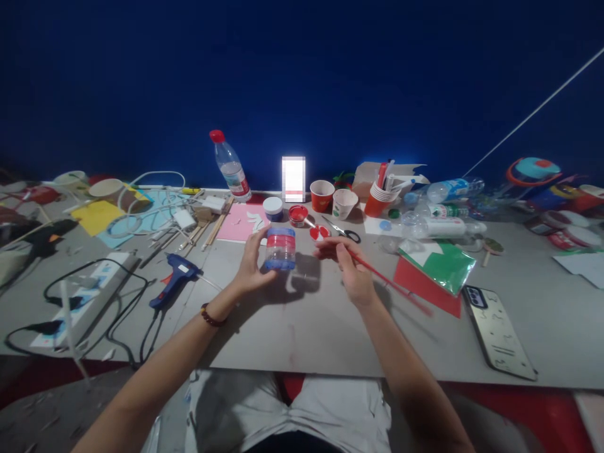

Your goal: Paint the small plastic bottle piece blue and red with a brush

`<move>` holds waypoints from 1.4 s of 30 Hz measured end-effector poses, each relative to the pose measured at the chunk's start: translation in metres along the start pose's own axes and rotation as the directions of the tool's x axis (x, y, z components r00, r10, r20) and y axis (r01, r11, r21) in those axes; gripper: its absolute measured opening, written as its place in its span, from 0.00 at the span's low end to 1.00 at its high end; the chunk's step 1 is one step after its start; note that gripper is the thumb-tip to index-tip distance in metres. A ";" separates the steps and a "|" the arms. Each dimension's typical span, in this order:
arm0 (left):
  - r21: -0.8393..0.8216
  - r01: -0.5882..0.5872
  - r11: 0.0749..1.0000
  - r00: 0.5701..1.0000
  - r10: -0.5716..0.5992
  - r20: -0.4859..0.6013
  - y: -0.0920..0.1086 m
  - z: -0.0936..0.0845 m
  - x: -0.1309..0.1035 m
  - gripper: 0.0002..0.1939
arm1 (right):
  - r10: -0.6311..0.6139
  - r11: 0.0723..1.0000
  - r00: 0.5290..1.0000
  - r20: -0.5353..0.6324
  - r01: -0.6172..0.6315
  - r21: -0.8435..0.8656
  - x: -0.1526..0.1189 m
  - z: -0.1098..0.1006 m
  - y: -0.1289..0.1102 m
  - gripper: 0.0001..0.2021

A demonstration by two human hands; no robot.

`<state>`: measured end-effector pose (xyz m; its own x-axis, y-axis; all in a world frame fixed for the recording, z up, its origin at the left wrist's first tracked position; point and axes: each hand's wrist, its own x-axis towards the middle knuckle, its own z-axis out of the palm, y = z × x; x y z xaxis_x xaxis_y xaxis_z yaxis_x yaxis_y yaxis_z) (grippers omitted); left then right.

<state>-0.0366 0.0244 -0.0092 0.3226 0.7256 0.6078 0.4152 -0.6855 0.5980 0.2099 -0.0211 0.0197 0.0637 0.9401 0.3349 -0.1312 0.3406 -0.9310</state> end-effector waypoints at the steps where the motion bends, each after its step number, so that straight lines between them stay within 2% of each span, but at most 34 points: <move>1: -0.016 0.016 1.000 1.000 -0.016 0.006 0.001 0.001 0.000 0.46 | -0.043 0.997 0.999 0.019 0.044 -0.060 -0.001 0.001 0.004 0.10; 2: -0.027 0.032 0.999 0.999 -0.032 0.014 0.003 0.002 0.000 0.46 | -0.087 0.988 0.995 0.046 0.092 -0.122 -0.002 0.002 0.006 0.10; 4: -0.036 0.057 0.998 0.998 -0.056 0.032 0.007 0.003 -0.001 0.46 | -0.151 0.952 0.981 0.123 0.178 -0.250 -0.006 0.006 0.009 0.20; 7: -0.049 0.060 0.997 0.996 -0.056 0.067 0.013 0.003 -0.003 0.45 | -0.150 0.877 0.959 0.239 0.241 -0.415 -0.012 0.014 0.007 0.35; 9: -0.066 0.059 0.996 0.995 -0.053 0.088 0.015 0.003 -0.004 0.45 | -0.148 0.840 0.945 0.291 0.275 -0.467 -0.015 0.020 0.004 0.38; 12: -0.093 0.084 0.992 0.993 -0.075 0.092 0.018 0.003 -0.004 0.44 | -0.165 0.813 0.936 0.312 0.308 -0.494 -0.018 0.025 0.002 0.38; 17: -0.107 0.092 0.990 0.991 -0.081 0.103 0.019 0.004 -0.004 0.43 | -0.185 0.829 0.939 0.291 0.308 -0.467 -0.016 0.026 0.005 0.35; 22: -0.027 0.074 0.997 0.993 -0.071 0.095 0.017 0.004 -0.004 0.44 | -0.174 0.837 0.942 0.285 0.294 -0.461 -0.015 0.024 0.004 0.36; 24: 0.021 0.058 0.998 0.994 -0.060 0.087 0.015 0.003 -0.003 0.45 | -0.188 0.855 0.950 0.251 0.284 -0.434 -0.014 0.022 0.002 0.32; 27: 0.137 0.008 0.991 0.999 -0.013 0.039 0.011 -0.001 0.000 0.45 | -0.212 0.922 0.969 0.129 0.242 -0.302 -0.011 0.017 -0.003 0.20; 30: 0.264 -0.040 0.964 0.999 0.047 -0.021 0.007 -0.004 0.002 0.45 | -0.148 0.976 0.989 0.000 0.146 -0.161 -0.008 0.011 -0.011 0.09; 32: 0.307 -0.064 0.950 0.996 0.079 -0.038 0.006 -0.005 0.003 0.46 | -0.078 0.995 0.997 -0.028 0.076 -0.064 -0.006 0.007 -0.016 0.10; 36: 0.353 -0.084 0.932 0.995 0.101 -0.028 0.005 -0.004 0.003 0.47 | 0.045 0.991 0.999 -0.012 -0.044 0.123 -0.006 0.007 -0.024 0.16; 39: 0.362 -0.092 0.928 0.995 0.103 -0.012 0.006 -0.004 0.002 0.46 | 0.113 0.983 0.994 0.005 -0.112 0.148 -0.010 0.010 -0.022 0.17; 42: 0.368 -0.090 0.925 0.995 0.095 0.003 0.004 -0.004 0.001 0.46 | 0.134 0.981 0.991 -0.015 -0.130 0.147 -0.014 0.013 -0.014 0.13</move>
<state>-0.0375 0.0223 -0.0041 0.3629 0.6571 0.6607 0.6687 -0.6774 0.3065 0.1976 -0.0387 0.0296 0.0605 0.9768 0.2052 -0.2823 0.2139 -0.9352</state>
